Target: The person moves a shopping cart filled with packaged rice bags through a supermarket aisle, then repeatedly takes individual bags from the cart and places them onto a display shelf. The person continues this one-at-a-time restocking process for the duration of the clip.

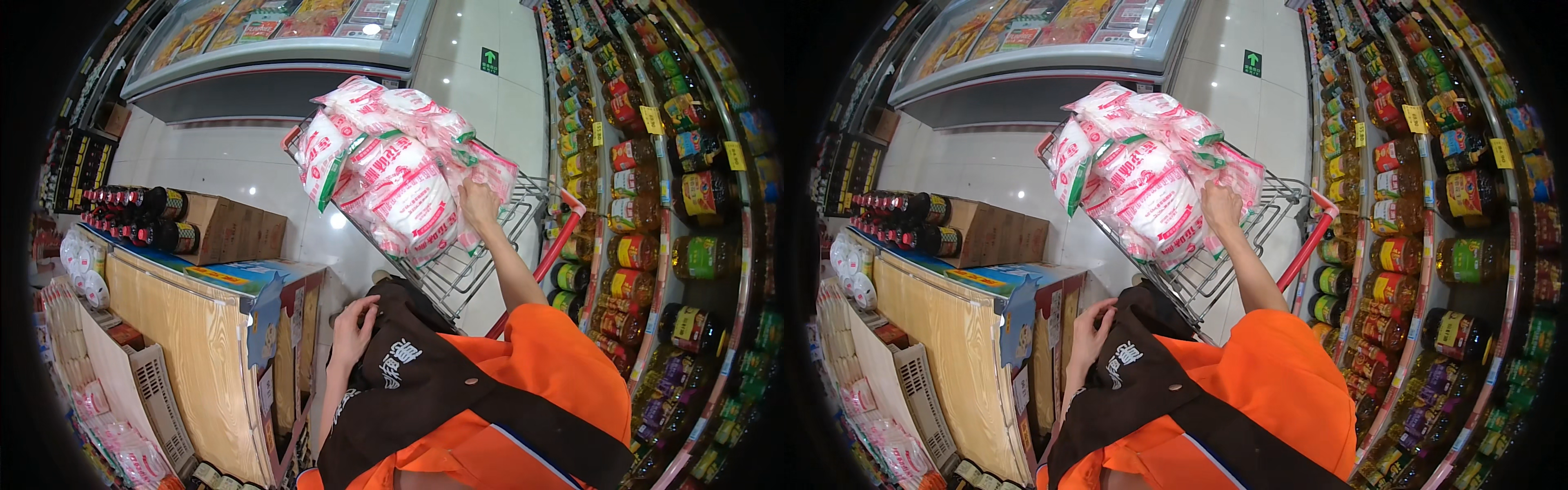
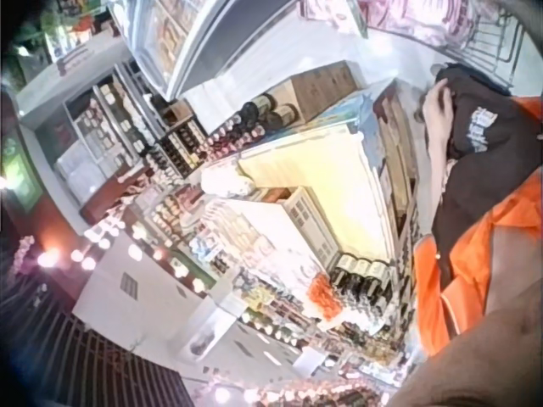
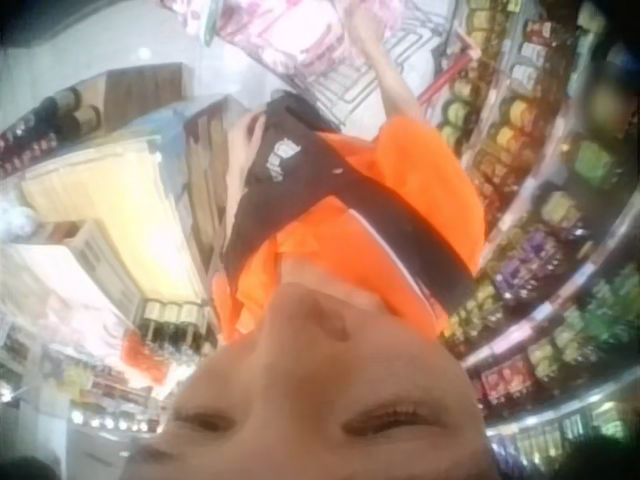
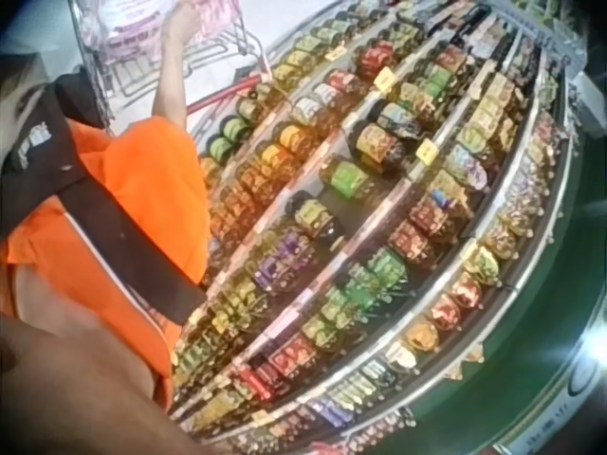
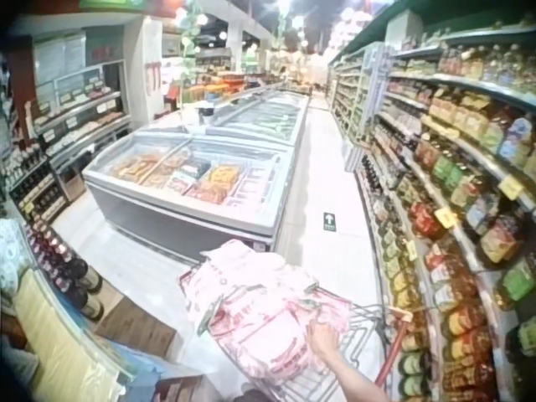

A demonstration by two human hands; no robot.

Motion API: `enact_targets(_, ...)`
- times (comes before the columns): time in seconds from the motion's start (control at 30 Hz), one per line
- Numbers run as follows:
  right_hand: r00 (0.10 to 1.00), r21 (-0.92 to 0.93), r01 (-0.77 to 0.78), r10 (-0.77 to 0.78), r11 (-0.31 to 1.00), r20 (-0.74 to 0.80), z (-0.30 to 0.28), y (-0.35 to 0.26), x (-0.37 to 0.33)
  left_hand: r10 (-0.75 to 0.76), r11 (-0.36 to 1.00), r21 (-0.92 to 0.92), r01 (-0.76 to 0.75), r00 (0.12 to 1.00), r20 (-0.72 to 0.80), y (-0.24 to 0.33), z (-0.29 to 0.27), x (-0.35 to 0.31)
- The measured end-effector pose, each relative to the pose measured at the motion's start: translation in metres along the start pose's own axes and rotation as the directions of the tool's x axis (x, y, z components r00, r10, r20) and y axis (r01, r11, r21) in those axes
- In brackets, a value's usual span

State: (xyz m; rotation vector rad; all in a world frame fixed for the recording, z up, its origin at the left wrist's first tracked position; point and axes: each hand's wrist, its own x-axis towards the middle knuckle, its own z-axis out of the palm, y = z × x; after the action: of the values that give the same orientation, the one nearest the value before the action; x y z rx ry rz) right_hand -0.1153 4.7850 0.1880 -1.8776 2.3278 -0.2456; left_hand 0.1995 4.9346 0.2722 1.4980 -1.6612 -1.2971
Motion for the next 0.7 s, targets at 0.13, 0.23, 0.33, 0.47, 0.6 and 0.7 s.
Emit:
enact_targets(0.13, 0.966, -0.134, 0.178, -0.199, 0.975, -0.163, 0.001, -0.025, 0.006, 0.012, 1.000, 0.001, -0.012, 1.000, 0.008, 0.001, 0.000, 0.005)
enact_targets(0.23, 0.929, -0.008, 0.323, -0.319, 0.946, -0.191, 0.010, -0.044, 0.017, 0.029, 0.999, 0.020, -0.029, 1.000, 0.008, 0.004, -0.002, 0.007)
enact_targets(0.33, 0.957, 0.079, 0.243, -0.226, 0.967, -0.181, 0.013, -0.047, 0.031, 0.014, 1.000, 0.027, -0.014, 1.000, -0.015, 0.005, -0.008, 0.005)
enact_targets(0.47, 0.974, 0.043, 0.127, -0.116, 0.991, -0.192, 0.017, -0.045, 0.031, -0.081, 0.996, -0.049, 0.077, 0.994, -0.078, -0.007, -0.007, -0.009)
enact_targets(0.6, 0.992, 0.013, 0.070, -0.068, 0.997, -0.111, 0.022, -0.033, 0.032, -0.127, 0.990, -0.071, 0.120, 0.987, -0.101, -0.012, -0.009, -0.013)
enact_targets(0.7, 0.995, 0.010, 0.061, -0.061, 0.998, -0.074, 0.021, -0.030, 0.034, -0.136, 0.990, -0.049, 0.132, 0.986, -0.093, -0.008, -0.009, -0.013)
